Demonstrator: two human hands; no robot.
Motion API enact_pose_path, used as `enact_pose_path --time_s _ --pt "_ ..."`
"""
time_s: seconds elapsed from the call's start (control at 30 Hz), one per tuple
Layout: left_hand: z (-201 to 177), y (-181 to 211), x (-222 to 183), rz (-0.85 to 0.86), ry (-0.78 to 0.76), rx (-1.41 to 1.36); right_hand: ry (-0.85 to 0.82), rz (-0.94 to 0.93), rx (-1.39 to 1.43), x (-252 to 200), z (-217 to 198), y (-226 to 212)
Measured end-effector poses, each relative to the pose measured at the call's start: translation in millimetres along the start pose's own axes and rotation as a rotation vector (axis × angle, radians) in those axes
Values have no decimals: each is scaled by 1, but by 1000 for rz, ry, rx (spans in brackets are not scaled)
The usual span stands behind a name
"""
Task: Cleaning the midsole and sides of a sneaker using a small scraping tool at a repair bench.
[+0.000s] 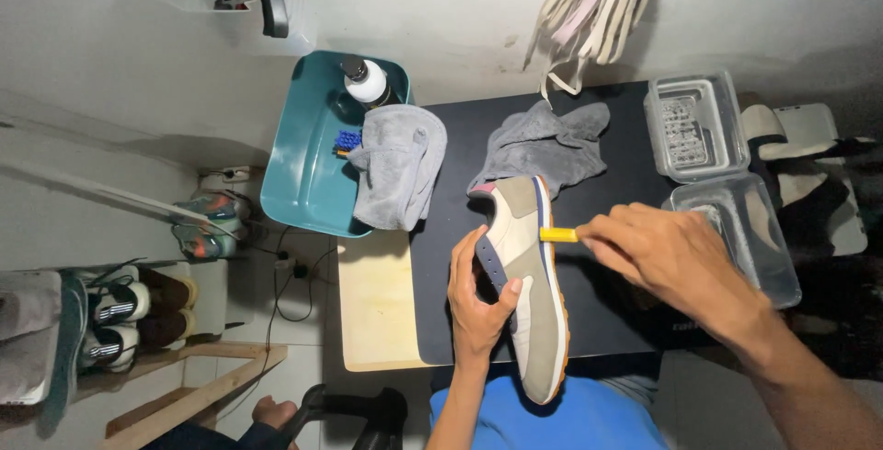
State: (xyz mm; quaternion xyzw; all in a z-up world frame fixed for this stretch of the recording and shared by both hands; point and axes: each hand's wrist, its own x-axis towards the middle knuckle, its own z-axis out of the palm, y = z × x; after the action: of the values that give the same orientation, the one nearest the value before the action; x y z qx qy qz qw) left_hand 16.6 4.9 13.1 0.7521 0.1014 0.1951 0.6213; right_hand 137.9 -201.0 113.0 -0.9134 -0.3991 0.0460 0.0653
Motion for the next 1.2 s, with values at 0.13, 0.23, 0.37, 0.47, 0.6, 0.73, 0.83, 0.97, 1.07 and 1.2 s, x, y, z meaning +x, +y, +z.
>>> enact_pose_path --time_s 0.13,0.23,0.37,0.47,0.6,0.73,0.83,0.97,1.07,1.2 --pt "2 -2 0 19 -4 29 -139 34 88 3 2 -1" --pt "4 -3 -4 -30 6 36 -13 137 192 10 13 -8" --pt "12 -7 -14 -138 81 -16 1 336 327 5 9 -31" --pt "16 -7 -22 -147 122 75 -125 376 397 -16 3 -42" --pt "19 -7 -22 -107 146 143 -304 422 312 -42 9 -47" --pt "19 -3 -21 -61 156 172 -134 363 307 -15 23 -54" --pt "17 -3 -20 -60 150 174 48 424 246 4 33 -55" --pt "17 -6 -24 -57 150 180 95 433 257 -3 32 -66" --pt "19 -8 -21 -61 143 179 -34 469 286 -25 26 -72" --pt "18 -5 -19 -55 132 177 -373 526 246 -57 24 -71"
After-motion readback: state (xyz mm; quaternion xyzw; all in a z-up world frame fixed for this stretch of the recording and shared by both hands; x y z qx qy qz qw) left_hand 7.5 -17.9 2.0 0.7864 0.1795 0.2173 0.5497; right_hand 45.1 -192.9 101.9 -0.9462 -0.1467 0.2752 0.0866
